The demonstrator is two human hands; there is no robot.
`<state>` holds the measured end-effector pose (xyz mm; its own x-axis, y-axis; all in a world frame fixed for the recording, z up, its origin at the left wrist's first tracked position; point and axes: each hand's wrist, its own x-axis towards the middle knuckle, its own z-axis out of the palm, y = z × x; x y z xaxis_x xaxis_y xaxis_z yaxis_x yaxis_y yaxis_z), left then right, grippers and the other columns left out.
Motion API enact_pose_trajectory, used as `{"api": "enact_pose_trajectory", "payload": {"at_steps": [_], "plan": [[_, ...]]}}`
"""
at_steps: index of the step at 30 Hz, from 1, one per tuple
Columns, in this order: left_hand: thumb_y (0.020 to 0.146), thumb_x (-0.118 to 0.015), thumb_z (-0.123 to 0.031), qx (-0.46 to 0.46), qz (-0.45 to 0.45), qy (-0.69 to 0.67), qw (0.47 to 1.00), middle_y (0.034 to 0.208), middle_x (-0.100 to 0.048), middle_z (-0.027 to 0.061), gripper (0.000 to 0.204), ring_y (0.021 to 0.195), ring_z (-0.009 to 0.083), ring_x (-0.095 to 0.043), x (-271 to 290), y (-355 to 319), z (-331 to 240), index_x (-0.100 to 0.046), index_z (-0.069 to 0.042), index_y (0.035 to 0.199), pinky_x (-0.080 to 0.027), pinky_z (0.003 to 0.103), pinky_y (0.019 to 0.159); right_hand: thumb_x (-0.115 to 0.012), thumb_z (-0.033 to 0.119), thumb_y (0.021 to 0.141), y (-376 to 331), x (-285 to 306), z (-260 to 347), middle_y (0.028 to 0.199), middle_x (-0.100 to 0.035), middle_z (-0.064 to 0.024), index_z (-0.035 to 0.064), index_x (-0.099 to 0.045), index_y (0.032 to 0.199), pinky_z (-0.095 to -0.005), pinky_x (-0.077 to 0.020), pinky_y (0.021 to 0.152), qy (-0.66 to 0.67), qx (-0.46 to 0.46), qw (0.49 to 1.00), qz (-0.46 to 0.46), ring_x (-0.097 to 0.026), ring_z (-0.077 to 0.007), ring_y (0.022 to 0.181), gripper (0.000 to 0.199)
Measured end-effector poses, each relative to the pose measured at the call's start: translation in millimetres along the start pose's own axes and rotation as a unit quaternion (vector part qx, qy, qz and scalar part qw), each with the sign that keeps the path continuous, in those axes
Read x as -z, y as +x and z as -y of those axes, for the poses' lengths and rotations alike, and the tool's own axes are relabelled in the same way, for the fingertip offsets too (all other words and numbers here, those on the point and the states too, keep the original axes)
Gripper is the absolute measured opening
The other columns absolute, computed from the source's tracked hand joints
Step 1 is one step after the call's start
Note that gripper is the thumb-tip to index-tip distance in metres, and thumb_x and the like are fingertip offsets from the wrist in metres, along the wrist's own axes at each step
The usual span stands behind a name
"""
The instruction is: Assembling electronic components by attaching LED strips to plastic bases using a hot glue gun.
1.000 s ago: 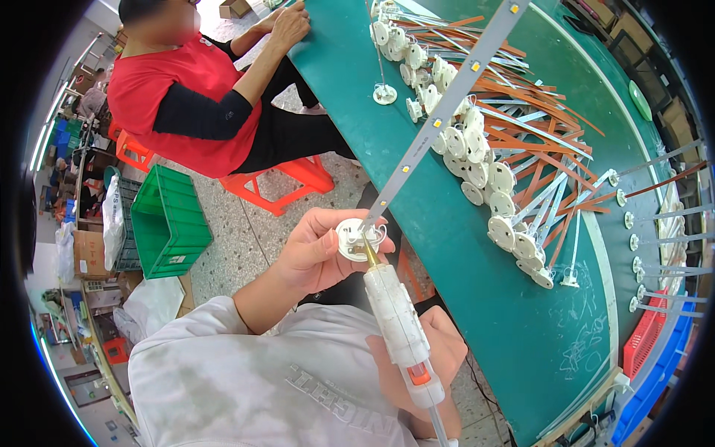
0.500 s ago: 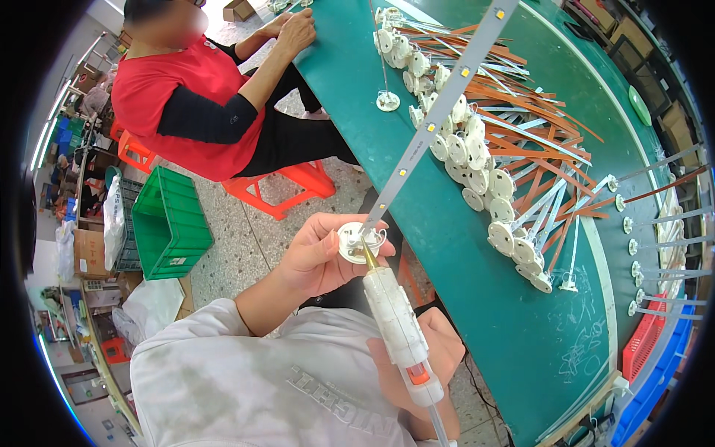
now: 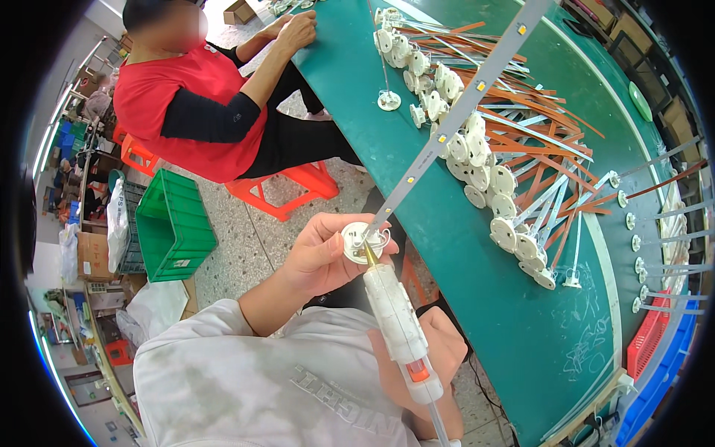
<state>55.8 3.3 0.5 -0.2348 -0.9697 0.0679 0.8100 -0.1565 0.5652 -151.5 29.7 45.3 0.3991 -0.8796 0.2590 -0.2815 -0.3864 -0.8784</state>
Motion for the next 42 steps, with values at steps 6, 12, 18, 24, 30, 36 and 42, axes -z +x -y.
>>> {"api": "enact_pose_trajectory", "payload": {"at_steps": [6, 12, 18, 24, 30, 36, 42], "plan": [[0.094, -0.06, -0.022, 0.006, 0.016, -0.01, 1.0, 0.124, -0.058, 0.0215, 0.05, 0.117, 0.0344, -0.057, 1, 1, -1, -0.047, 0.008, 0.131, -0.048, 0.049, 0.098, -0.069, 0.008, 0.08, -2, 2, 1, 0.073, -0.061, -0.0101, -0.0038, -0.065, 0.094, -0.0274, -0.0412, 0.053, 0.002, -0.009, 1.0, 0.002, -0.056, -0.0185, 0.058, 0.018], [0.093, -0.061, -0.024, 0.002, -0.005, -0.008, 1.0, 0.123, -0.058, 0.0227, 0.053, 0.117, 0.0341, -0.057, -2, 0, -1, -0.046, 0.01, 0.131, -0.049, 0.047, 0.098, -0.068, 0.008, 0.081, -4, 3, 0, 0.074, -0.062, -0.0094, -0.0049, -0.065, 0.104, -0.0263, -0.0424, 0.054, 0.005, -0.009, 1.0, -0.006, -0.056, -0.0162, 0.059, 0.027], [0.094, -0.059, -0.023, 0.009, 0.016, -0.013, 1.0, 0.124, -0.057, 0.0246, 0.052, 0.117, 0.0345, -0.057, 3, 0, -1, -0.045, 0.01, 0.131, -0.049, 0.047, 0.098, -0.068, 0.007, 0.081, -2, 2, 0, 0.074, -0.062, -0.0109, -0.0051, -0.065, 0.097, -0.0273, -0.0424, 0.053, -0.002, 0.006, 1.0, -0.006, -0.056, -0.0183, 0.058, 0.021], [0.095, -0.058, -0.023, 0.002, 0.006, -0.003, 1.0, 0.123, -0.057, 0.0256, 0.052, 0.116, 0.0346, -0.058, 2, 0, -2, -0.045, 0.011, 0.131, -0.049, 0.047, 0.098, -0.069, 0.008, 0.08, 1, 3, 3, 0.072, -0.06, -0.012, -0.0045, -0.065, 0.088, -0.028, -0.0411, 0.052, -0.023, 0.012, 1.0, 0.001, -0.055, -0.0205, 0.057, 0.015], [0.095, -0.057, -0.023, -0.005, 0.008, -0.008, 1.0, 0.122, -0.058, 0.0259, 0.051, 0.116, 0.0349, -0.058, 1, -1, -1, -0.045, 0.011, 0.131, -0.049, 0.047, 0.098, -0.069, 0.008, 0.08, 2, 5, 8, 0.07, -0.06, -0.0114, -0.0043, -0.064, 0.089, -0.0279, -0.0404, 0.052, -0.047, -0.009, 0.999, 0.014, -0.055, -0.0204, 0.057, 0.015], [0.095, -0.057, -0.023, -0.003, 0.018, -0.017, 1.0, 0.122, -0.058, 0.0265, 0.051, 0.115, 0.0347, -0.058, 2, 1, 0, -0.045, 0.011, 0.131, -0.048, 0.046, 0.099, -0.069, 0.008, 0.08, 2, 5, 6, 0.068, -0.061, -0.01, -0.0029, -0.065, 0.086, -0.0285, -0.0399, 0.051, -0.055, 0.01, 0.998, 0.011, -0.054, -0.0207, 0.057, 0.013], [0.095, -0.057, -0.021, 0.002, 0.036, -0.022, 0.999, 0.124, -0.057, 0.0274, 0.05, 0.114, 0.0349, -0.059, 2, 1, 0, -0.044, 0.011, 0.132, -0.048, 0.047, 0.098, -0.07, 0.009, 0.08, 1, 5, 3, 0.067, -0.061, -0.0089, -0.0019, -0.065, 0.083, -0.0289, -0.0391, 0.049, -0.045, 0.032, 0.998, 0.0, -0.053, -0.0206, 0.056, 0.012]]}}
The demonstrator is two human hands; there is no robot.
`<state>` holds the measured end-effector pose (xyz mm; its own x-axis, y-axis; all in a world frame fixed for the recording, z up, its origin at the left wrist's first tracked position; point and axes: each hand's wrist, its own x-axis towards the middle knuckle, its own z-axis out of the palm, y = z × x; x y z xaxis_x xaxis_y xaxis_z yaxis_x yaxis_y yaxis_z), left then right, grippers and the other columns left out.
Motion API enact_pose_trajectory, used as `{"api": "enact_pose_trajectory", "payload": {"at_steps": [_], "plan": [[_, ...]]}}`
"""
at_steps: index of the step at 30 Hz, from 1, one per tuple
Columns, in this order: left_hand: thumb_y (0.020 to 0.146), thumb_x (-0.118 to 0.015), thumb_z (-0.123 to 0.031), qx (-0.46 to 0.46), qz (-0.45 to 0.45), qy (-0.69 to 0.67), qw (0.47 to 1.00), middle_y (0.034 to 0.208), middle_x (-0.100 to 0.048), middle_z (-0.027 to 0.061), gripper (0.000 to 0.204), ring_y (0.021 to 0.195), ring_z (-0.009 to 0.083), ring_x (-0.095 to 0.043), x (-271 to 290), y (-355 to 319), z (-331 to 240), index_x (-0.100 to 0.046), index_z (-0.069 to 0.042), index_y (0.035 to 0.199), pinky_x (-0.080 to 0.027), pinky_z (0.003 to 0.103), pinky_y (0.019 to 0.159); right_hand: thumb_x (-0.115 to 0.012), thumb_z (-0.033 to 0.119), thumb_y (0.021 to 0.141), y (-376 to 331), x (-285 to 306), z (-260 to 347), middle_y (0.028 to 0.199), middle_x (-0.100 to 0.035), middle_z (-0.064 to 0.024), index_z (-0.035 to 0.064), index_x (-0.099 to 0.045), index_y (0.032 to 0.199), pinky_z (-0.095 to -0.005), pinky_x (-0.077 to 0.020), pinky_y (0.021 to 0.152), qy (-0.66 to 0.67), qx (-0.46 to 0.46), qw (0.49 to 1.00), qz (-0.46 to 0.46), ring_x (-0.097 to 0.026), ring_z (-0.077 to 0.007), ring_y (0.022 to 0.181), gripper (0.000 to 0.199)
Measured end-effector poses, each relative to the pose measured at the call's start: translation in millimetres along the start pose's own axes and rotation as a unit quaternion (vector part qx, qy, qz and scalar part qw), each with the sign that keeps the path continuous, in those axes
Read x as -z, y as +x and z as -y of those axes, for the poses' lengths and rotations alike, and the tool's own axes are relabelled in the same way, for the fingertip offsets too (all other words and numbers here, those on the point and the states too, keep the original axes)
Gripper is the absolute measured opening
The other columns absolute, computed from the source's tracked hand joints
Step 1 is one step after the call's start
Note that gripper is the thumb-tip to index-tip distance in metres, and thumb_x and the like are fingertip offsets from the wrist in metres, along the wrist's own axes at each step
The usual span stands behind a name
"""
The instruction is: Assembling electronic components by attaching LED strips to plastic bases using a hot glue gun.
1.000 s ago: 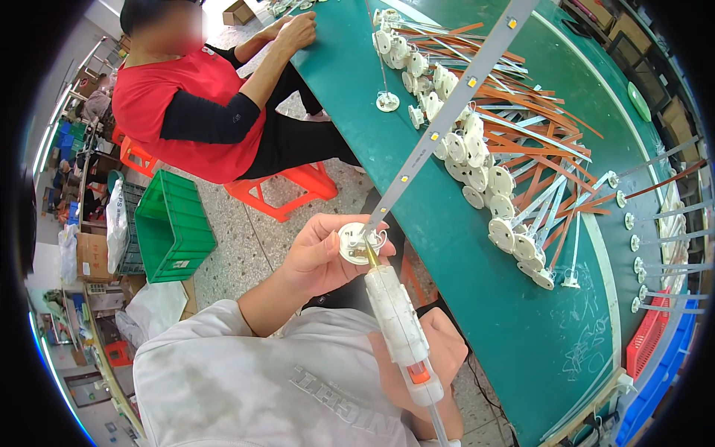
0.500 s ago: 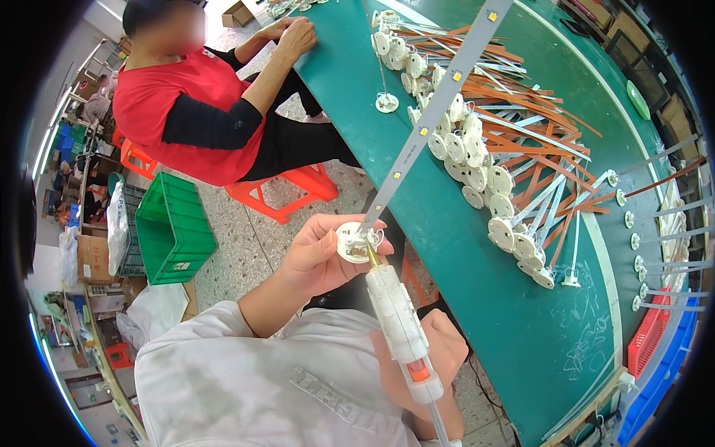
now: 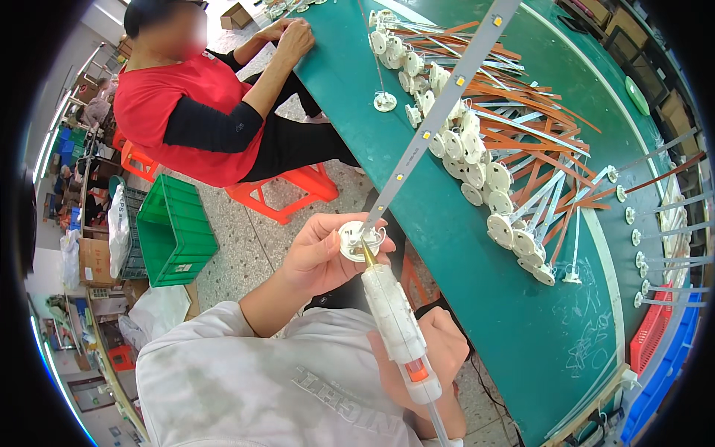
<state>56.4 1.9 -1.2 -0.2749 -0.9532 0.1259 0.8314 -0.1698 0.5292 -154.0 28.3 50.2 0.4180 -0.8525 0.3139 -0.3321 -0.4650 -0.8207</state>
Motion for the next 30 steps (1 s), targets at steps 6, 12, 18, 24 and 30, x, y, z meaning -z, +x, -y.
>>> {"api": "enact_pose_trajectory", "payload": {"at_steps": [6, 12, 18, 24, 30], "plan": [[0.094, -0.058, -0.018, -0.011, -0.031, 0.047, 0.998, 0.125, -0.055, 0.0287, 0.049, 0.111, 0.0358, -0.061, -8, 0, -2, -0.044, 0.007, 0.134, -0.05, 0.047, 0.095, -0.069, 0.008, 0.079, -9, -1, -8, 0.066, -0.061, -0.0075, -0.0014, -0.066, 0.085, -0.0288, -0.0385, 0.049, 0.004, -0.017, 1.0, -0.015, -0.052, -0.0199, 0.056, 0.012], [0.092, -0.06, -0.016, -0.033, -0.039, 0.083, 0.995, 0.125, -0.055, 0.0287, 0.051, 0.109, 0.0361, -0.062, -9, -2, -2, -0.044, 0.007, 0.134, -0.05, 0.046, 0.095, -0.068, 0.009, 0.079, -7, 1, -6, 0.064, -0.061, -0.0056, -0.0012, -0.066, 0.087, -0.0288, -0.038, 0.048, -0.027, -0.005, 1.0, -0.006, -0.051, -0.0187, 0.055, 0.013], [0.092, -0.062, -0.016, -0.036, -0.042, 0.079, 0.995, 0.123, -0.056, 0.0292, 0.051, 0.109, 0.0362, -0.062, -9, -1, -3, -0.044, 0.008, 0.134, -0.05, 0.046, 0.095, -0.068, 0.015, 0.082, -3, 1, 1, 0.063, -0.061, -0.0042, -0.0007, -0.067, 0.09, -0.0288, -0.0364, 0.047, -0.037, 0.0, 0.999, 0.005, -0.05, -0.0178, 0.054, 0.017], [0.092, -0.062, -0.017, -0.031, -0.047, 0.065, 0.996, 0.123, -0.056, 0.0301, 0.051, 0.108, 0.0359, -0.062, -9, -1, -3, -0.044, 0.008, 0.133, -0.051, 0.045, 0.094, -0.068, 0.017, 0.082, -4, 1, -1, 0.063, -0.061, -0.0036, -0.0002, -0.067, 0.091, -0.0283, -0.0362, 0.047, -0.036, 0.006, 0.999, -0.001, -0.049, -0.0172, 0.054, 0.019], [0.093, -0.06, -0.016, -0.02, -0.046, 0.059, 0.997, 0.123, -0.056, 0.0305, 0.05, 0.107, 0.0363, -0.063, -9, -2, -3, -0.044, 0.007, 0.134, -0.051, 0.045, 0.094, -0.069, 0.015, 0.081, -7, 1, -3, 0.063, -0.06, -0.0035, 0.0, -0.068, 0.09, -0.028, -0.036, 0.047, -0.016, 0.007, 1.0, -0.003, -0.049, -0.0174, 0.054, 0.018]]}}
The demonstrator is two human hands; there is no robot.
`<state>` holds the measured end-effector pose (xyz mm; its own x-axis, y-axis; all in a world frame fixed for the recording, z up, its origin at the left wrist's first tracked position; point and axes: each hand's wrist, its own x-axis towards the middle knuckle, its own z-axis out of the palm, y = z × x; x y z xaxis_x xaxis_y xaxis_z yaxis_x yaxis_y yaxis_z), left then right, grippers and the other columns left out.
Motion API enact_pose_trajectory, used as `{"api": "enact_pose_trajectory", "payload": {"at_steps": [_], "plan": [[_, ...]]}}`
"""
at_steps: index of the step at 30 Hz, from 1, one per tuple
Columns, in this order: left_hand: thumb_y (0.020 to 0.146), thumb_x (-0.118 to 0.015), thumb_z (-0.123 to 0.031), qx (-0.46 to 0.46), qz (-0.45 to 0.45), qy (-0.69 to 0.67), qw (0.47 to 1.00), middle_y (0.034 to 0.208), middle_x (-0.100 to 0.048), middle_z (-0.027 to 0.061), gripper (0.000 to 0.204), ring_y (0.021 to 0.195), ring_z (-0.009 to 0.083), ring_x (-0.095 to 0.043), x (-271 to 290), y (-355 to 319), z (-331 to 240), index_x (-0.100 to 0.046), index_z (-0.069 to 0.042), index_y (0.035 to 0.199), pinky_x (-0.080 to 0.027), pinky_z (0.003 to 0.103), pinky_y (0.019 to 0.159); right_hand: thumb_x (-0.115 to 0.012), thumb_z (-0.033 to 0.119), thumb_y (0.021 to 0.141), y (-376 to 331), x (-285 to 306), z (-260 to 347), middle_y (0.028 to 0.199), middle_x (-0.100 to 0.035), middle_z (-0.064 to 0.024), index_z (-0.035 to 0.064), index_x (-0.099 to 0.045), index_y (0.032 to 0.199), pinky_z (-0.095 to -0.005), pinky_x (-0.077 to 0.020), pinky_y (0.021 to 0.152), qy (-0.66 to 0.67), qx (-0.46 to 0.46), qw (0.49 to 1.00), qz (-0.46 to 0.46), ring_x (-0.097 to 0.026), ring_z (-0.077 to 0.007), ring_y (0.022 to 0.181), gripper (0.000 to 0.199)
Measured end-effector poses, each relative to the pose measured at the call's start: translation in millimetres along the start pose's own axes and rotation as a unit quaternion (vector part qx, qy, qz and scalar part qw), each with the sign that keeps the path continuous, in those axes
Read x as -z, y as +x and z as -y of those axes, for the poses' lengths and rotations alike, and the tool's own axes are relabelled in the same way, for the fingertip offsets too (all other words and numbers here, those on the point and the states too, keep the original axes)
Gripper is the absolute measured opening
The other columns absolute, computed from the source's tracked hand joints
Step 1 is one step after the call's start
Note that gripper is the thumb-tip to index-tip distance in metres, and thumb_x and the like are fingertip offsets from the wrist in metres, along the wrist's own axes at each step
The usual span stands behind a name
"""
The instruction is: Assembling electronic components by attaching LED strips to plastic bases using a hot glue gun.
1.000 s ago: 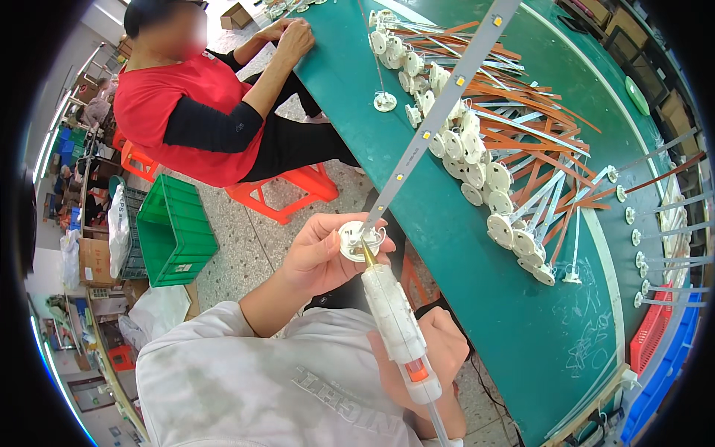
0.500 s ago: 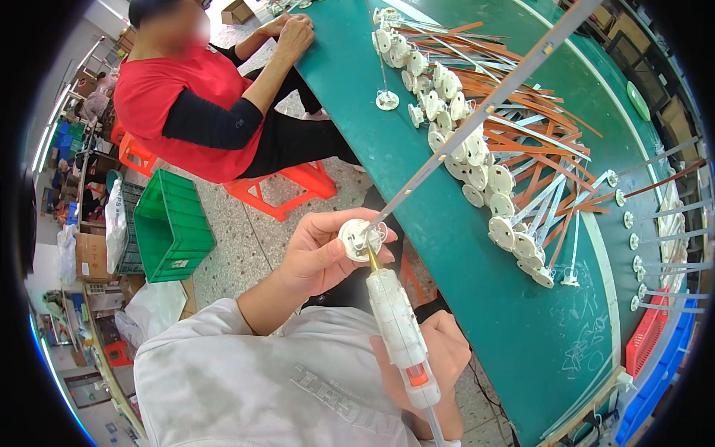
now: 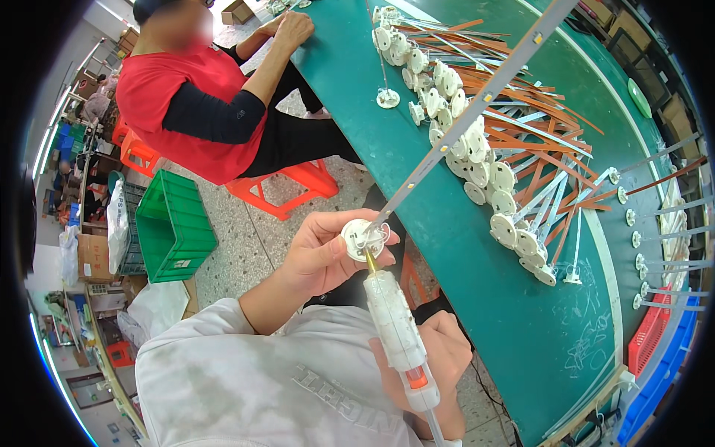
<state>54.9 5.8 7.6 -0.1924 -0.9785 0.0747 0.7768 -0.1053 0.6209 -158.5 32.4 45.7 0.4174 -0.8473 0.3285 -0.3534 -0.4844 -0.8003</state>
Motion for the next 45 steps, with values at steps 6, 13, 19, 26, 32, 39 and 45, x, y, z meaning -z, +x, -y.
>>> {"api": "enact_pose_trajectory", "payload": {"at_steps": [6, 13, 19, 26, 32, 39, 45], "plan": [[0.093, -0.059, -0.017, 0.007, -0.001, -0.021, 1.0, 0.123, -0.055, 0.0311, 0.049, 0.107, 0.0368, -0.063, -1, -1, 1, -0.045, 0.006, 0.134, -0.051, 0.045, 0.095, -0.07, 0.01, 0.077, 2, 0, 6, 0.063, -0.059, -0.0041, -0.0006, -0.068, 0.088, -0.0287, -0.035, 0.047, -0.007, 0.003, 1.0, -0.003, -0.047, -0.0189, 0.053, 0.016], [0.092, -0.06, -0.016, 0.0, -0.012, -0.017, 1.0, 0.127, -0.054, 0.0288, 0.054, 0.102, 0.0341, -0.066, -1, 2, 2, -0.04, 0.006, 0.137, -0.055, 0.043, 0.09, -0.072, 0.006, 0.066, -1, -1, 0, 0.065, -0.06, -0.0053, 0.0017, -0.069, 0.085, -0.0313, -0.0348, 0.048, -0.021, -0.023, 1.0, 0.005, -0.046, -0.0197, 0.055, 0.02], [0.088, -0.063, -0.007, -0.057, -0.05, 0.0, 0.997, 0.127, -0.053, 0.0278, 0.053, 0.102, 0.0346, -0.065, 2, 1, 7, -0.042, 0.007, 0.135, -0.055, 0.042, 0.09, -0.072, 0.006, 0.061, -2, 2, 6, 0.057, -0.049, -0.0057, 0.0025, -0.062, 0.072, -0.0321, -0.031, 0.047, 0.005, -0.021, 1.0, -0.01, -0.045, -0.0216, 0.054, 0.016], [0.069, -0.078, 0.004, -0.34, -0.081, 0.522, 0.778, 0.113, -0.065, 0.0235, 0.043, 0.098, 0.0256, -0.068, 3, 16, 9, -0.064, 0.005, 0.11, -0.056, 0.032, 0.083, -0.064, 0.001, 0.065, -31, 14, 4, 0.065, -0.059, -0.0085, -0.0021, -0.065, 0.082, -0.0272, -0.039, 0.05, 0.057, -0.071, 0.992, -0.084, -0.053, -0.0191, 0.056, 0.018], [0.069, -0.076, 0.012, -0.338, 0.003, 0.568, 0.75, 0.119, -0.058, 0.0315, 0.05, 0.102, 0.0339, -0.066, -1, 8, 6, -0.058, 0.009, 0.116, -0.055, 0.038, 0.086, -0.063, 0.009, 0.074, -18, 19, 10, 0.064, -0.058, -0.0073, -0.003, -0.065, 0.086, -0.028, -0.0381, 0.047, 0.0, -0.056, 0.998, -0.005, -0.052, -0.0187, 0.054, 0.017], [0.069, -0.079, 0.003, -0.346, -0.011, 0.54, 0.767, 0.112, -0.065, 0.023, 0.042, 0.092, 0.0296, -0.07, -11, 6, 1, -0.065, 0.003, 0.108, -0.059, 0.031, 0.075, -0.065, 0.016, 0.079, -10, 18, 14, 0.064, -0.057, -0.0079, -0.003, -0.065, 0.089, -0.0282, -0.0365, 0.046, -0.007, -0.048, 0.999, 0.008, -0.051, -0.0184, 0.054, 0.021], [0.07, -0.078, 0.003, -0.348, 0.004, 0.504, 0.79, 0.113, -0.065, 0.023, 0.041, 0.093, 0.0301, -0.07, -10, 6, 3, -0.064, 0.003, 0.109, -0.059, 0.031, 0.076, -0.065, 0.021, 0.082, -8, 17, 18, 0.067, -0.053, -0.0082, -0.002, -0.064, 0.091, -0.0286, -0.0321, 0.045, -0.024, -0.047, 0.999, 0.004, -0.046, -0.0183, 0.051, 0.024]]}}
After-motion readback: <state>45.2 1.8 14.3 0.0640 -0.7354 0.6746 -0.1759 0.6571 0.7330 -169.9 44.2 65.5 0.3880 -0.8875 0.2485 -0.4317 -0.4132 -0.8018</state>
